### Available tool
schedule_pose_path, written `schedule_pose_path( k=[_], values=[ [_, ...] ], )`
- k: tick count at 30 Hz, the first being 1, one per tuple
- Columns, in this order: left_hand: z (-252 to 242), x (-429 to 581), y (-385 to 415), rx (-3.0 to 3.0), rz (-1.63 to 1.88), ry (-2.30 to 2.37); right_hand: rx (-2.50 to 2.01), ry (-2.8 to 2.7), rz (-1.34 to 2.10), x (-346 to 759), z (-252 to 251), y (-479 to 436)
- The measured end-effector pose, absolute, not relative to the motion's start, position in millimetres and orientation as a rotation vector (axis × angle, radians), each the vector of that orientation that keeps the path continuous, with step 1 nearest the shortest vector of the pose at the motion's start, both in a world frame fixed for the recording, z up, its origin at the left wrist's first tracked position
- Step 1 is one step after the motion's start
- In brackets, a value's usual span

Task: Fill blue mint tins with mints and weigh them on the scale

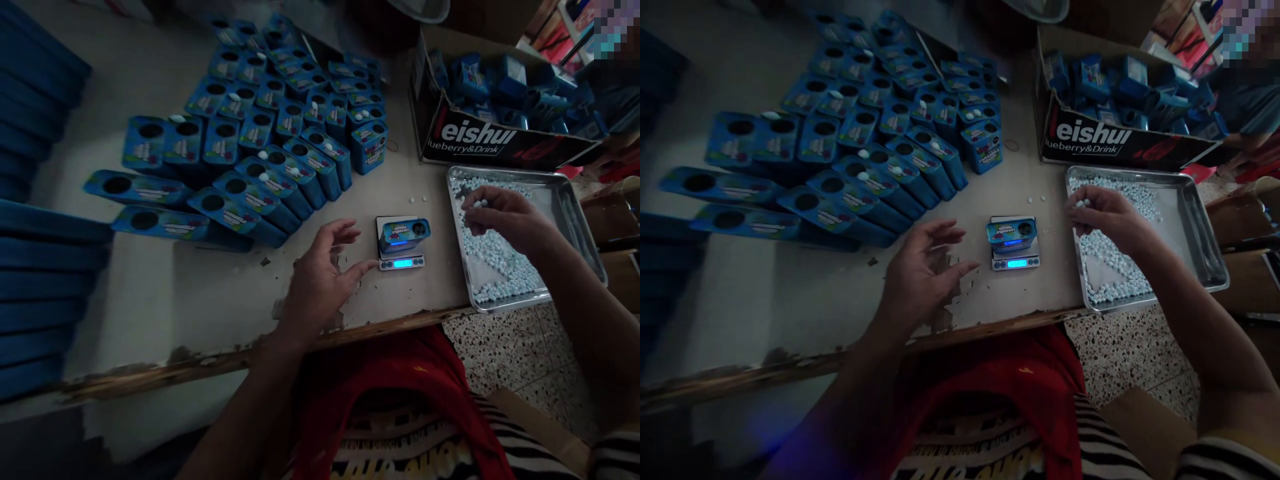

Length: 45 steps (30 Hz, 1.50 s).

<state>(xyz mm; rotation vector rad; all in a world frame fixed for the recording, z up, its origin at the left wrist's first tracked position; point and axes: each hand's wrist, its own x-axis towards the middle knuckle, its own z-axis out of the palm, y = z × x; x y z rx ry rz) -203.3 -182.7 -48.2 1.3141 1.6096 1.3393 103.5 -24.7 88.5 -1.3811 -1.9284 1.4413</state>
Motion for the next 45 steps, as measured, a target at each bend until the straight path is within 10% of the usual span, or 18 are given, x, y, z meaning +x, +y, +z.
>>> schedule_pose_path(
  k=[5,15,35,40,45],
  values=[
    [-59,-176,-152,1.386,1.252,1.605,-1.55,-2.21,0.813,137,55,-17],
    [-37,-147,-120,2.332,1.203,1.433,-1.189,-0.802,2.04,70,7,-76],
    [-59,-160,-132,2.046,1.326,1.588,-1.166,-0.641,2.115,64,-20,-60],
    [-56,-163,-138,1.345,1.491,1.504,-1.237,-1.132,1.782,111,11,-48],
    [-72,-172,-131,1.055,1.455,1.283,-1.544,-1.934,0.643,183,23,-37]
  ],
)
